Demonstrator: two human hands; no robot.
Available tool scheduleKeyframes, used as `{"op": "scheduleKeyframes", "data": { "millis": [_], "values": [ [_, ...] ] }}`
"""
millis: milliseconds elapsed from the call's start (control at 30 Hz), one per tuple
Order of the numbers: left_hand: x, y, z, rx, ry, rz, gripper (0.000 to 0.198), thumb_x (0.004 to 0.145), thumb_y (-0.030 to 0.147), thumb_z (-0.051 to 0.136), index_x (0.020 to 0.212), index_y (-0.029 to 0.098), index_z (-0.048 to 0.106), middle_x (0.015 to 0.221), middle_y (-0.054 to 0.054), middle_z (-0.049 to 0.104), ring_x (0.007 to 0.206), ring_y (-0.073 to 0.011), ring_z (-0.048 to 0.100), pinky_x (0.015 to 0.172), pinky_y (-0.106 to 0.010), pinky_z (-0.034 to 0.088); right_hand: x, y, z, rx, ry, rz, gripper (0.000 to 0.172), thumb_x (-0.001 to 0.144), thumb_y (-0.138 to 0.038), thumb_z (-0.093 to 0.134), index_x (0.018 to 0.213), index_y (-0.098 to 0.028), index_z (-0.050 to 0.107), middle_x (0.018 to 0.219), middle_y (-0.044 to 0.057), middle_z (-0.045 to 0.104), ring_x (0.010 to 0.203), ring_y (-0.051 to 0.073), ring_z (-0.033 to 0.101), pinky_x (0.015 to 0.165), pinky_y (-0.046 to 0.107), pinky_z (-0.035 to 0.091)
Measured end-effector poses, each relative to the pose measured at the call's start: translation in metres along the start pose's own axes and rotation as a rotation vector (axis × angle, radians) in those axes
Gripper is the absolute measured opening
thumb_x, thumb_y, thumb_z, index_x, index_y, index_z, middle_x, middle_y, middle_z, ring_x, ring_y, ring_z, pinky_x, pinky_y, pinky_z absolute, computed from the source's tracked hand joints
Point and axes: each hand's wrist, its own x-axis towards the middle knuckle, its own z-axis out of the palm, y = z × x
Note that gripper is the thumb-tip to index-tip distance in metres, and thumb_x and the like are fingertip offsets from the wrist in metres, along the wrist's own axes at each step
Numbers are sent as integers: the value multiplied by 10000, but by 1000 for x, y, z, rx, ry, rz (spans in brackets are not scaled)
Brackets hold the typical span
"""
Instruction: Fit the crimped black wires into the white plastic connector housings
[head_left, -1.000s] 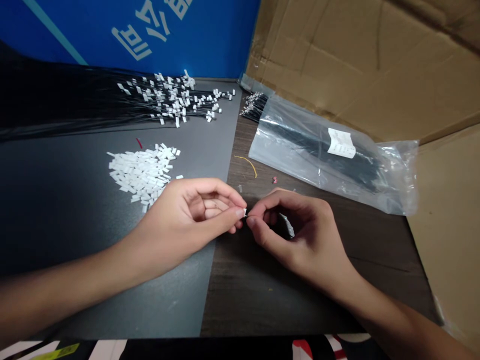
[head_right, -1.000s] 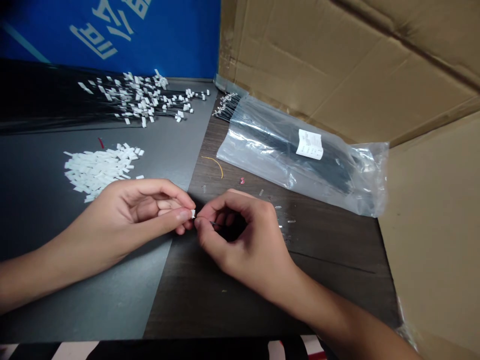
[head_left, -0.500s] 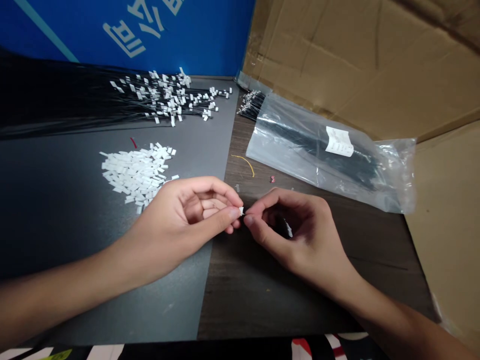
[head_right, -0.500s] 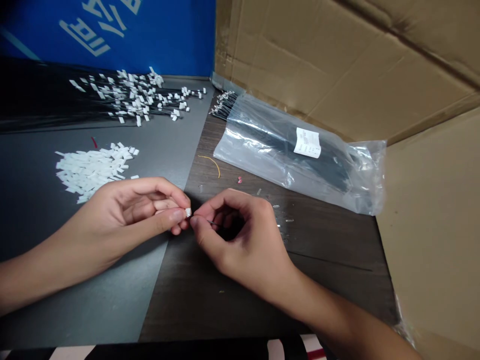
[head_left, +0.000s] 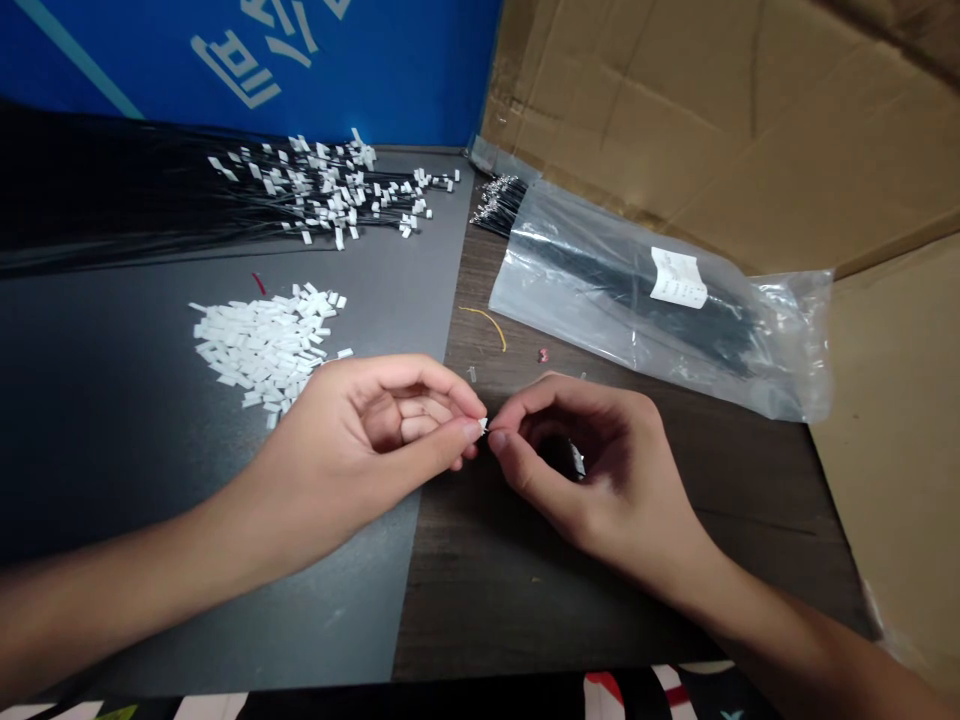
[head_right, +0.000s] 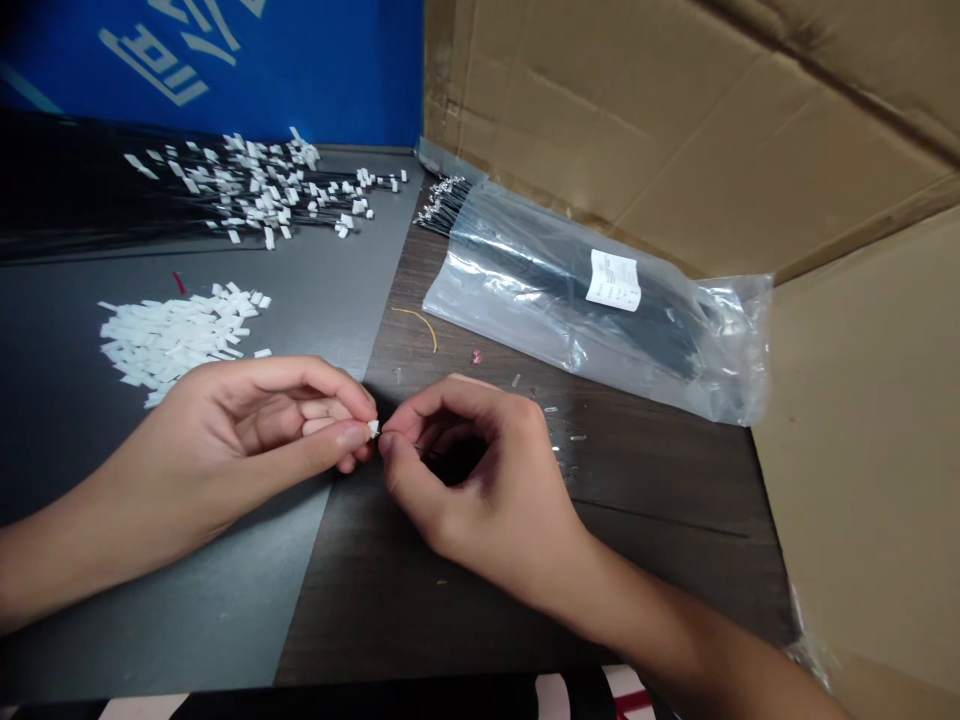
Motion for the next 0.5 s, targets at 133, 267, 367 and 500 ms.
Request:
{"op": "scheduleKeyframes", "data": {
  "millis": [133, 267, 367, 500],
  "values": [
    [0, -1, -1, 5, -10, -4, 28, 884, 256, 922, 910, 252, 913, 730, 9, 854, 702, -150, 799, 683, -161, 646, 1, -1, 0, 35, -7, 18, 110, 897, -78, 865, 863, -181, 840, 784, 0, 864, 662, 103, 790, 647, 139, 634],
    [0, -6, -3, -13, -28, 9, 58, 897, 236, 952, 942, 249, 918, 749, 11, 857, 717, -141, 800, 694, -149, 644, 2, -3, 1, 16, -6, 38, 100, 892, -102, 851, 841, -183, 824, 764, 6, 859, 631, 113, 785, 615, 155, 631],
    [0, -10, -5, -20, -39, 28, 76, 931, 216, 964, 992, 245, 928, 782, 16, 869, 736, -138, 823, 718, -145, 661, 2, -5, 1, 10, 3, 73, 88, 873, -100, 859, 841, -175, 829, 754, 13, 855, 616, 114, 765, 594, 160, 615],
    [-2, -12, -6, 0, -45, 26, 59, 959, 224, 966, 997, 243, 926, 776, 24, 866, 746, -138, 839, 727, -139, 668, 2, -5, 0, 12, 6, 106, 87, 861, -103, 869, 830, -174, 830, 744, 14, 847, 612, 118, 748, 581, 171, 600]
  ]
}}
